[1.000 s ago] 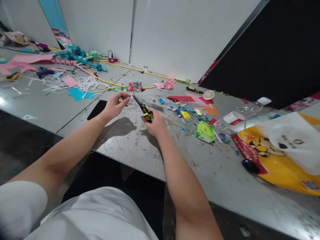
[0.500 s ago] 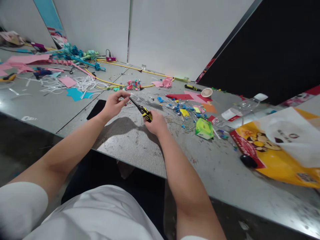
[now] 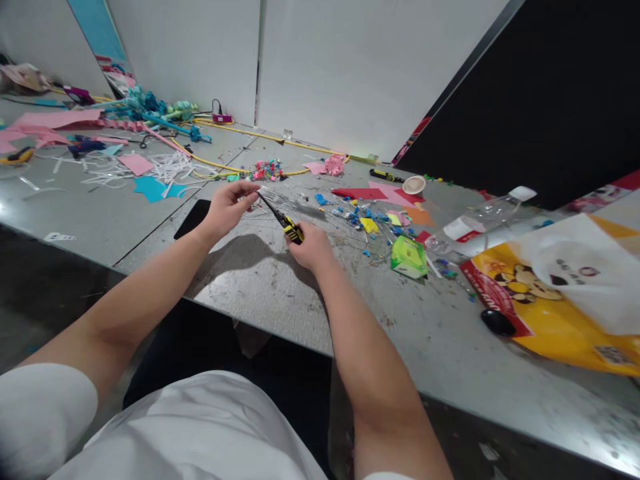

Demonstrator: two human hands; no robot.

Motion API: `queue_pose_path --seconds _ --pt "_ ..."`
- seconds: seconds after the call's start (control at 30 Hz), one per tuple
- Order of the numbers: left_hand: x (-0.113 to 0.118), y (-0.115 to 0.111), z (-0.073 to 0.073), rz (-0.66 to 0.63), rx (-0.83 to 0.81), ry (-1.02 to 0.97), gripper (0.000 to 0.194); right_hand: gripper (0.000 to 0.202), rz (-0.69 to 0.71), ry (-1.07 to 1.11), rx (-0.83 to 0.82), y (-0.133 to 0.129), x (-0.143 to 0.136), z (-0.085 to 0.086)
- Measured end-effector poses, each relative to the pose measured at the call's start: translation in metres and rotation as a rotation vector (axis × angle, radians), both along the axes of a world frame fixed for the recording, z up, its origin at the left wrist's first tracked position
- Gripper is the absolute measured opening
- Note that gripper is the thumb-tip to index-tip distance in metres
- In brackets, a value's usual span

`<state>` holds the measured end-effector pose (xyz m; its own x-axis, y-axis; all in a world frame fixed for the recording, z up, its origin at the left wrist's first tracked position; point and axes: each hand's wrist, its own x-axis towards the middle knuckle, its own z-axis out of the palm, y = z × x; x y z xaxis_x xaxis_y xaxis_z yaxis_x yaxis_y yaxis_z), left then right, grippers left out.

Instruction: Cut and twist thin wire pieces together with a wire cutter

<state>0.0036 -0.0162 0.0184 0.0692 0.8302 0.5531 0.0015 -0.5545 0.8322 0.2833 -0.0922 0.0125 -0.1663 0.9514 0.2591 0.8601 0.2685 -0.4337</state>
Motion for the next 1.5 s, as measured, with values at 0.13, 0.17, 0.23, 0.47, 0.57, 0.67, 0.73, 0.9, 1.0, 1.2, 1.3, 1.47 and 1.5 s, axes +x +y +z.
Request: queue_pose_path --seconds 0.13,0.17,0.23,0.47,0.57,0.67,0.73,0.9,1.0,1.2,1.3,1.47,1.5 --pt "0.002 -0.004 0.005 0.017 -0.050 -0.019 0.024 0.023 -0.003 0.026 -0.031 -0.003 -0.004 0.001" --pt "0.003 -0.005 0.006 0.018 -0.053 -0.024 0.024 0.023 -0.007 0.030 -0.038 -0.003 -0.005 0.001" --pt "0.004 -0.006 0.007 0.022 -0.057 -0.037 0.022 0.025 -0.015 0.036 -0.054 -0.004 -0.007 0.002" --pt "0.008 -0.007 0.009 0.037 -0.108 -0.090 0.013 0.026 0.007 0.095 -0.081 -0.009 -0.014 0.004" --pt "0.008 -0.006 0.007 0.041 -0.110 -0.097 0.013 0.026 0.014 0.132 -0.101 -0.011 -0.015 0.005" --pt "0.008 -0.006 0.007 0.046 -0.111 -0.081 0.015 0.027 0.015 0.154 -0.119 -0.012 -0.017 0.008" --pt "0.008 -0.006 0.007 0.046 -0.115 -0.068 0.016 0.027 0.014 0.155 -0.131 -0.013 -0.018 0.010" --pt "0.005 -0.006 0.008 0.042 -0.133 -0.064 0.016 0.025 -0.001 0.130 -0.130 -0.015 -0.021 0.015" --pt "0.005 -0.006 0.007 0.043 -0.154 -0.070 0.017 0.023 -0.029 0.100 -0.121 -0.016 -0.021 0.015" --pt "0.005 -0.006 0.007 0.065 -0.187 -0.065 0.015 0.017 -0.065 -0.027 -0.065 -0.016 -0.020 0.015" --pt "0.006 -0.007 0.008 0.078 -0.217 -0.066 0.012 0.017 -0.070 -0.067 -0.062 -0.018 -0.021 0.018" --pt "0.006 -0.007 0.008 0.082 -0.227 -0.057 0.011 0.023 -0.071 -0.100 -0.086 -0.019 -0.023 0.021" --pt "0.006 -0.006 0.008 0.084 -0.223 -0.050 0.012 0.023 -0.069 -0.103 -0.081 -0.019 -0.022 0.020"
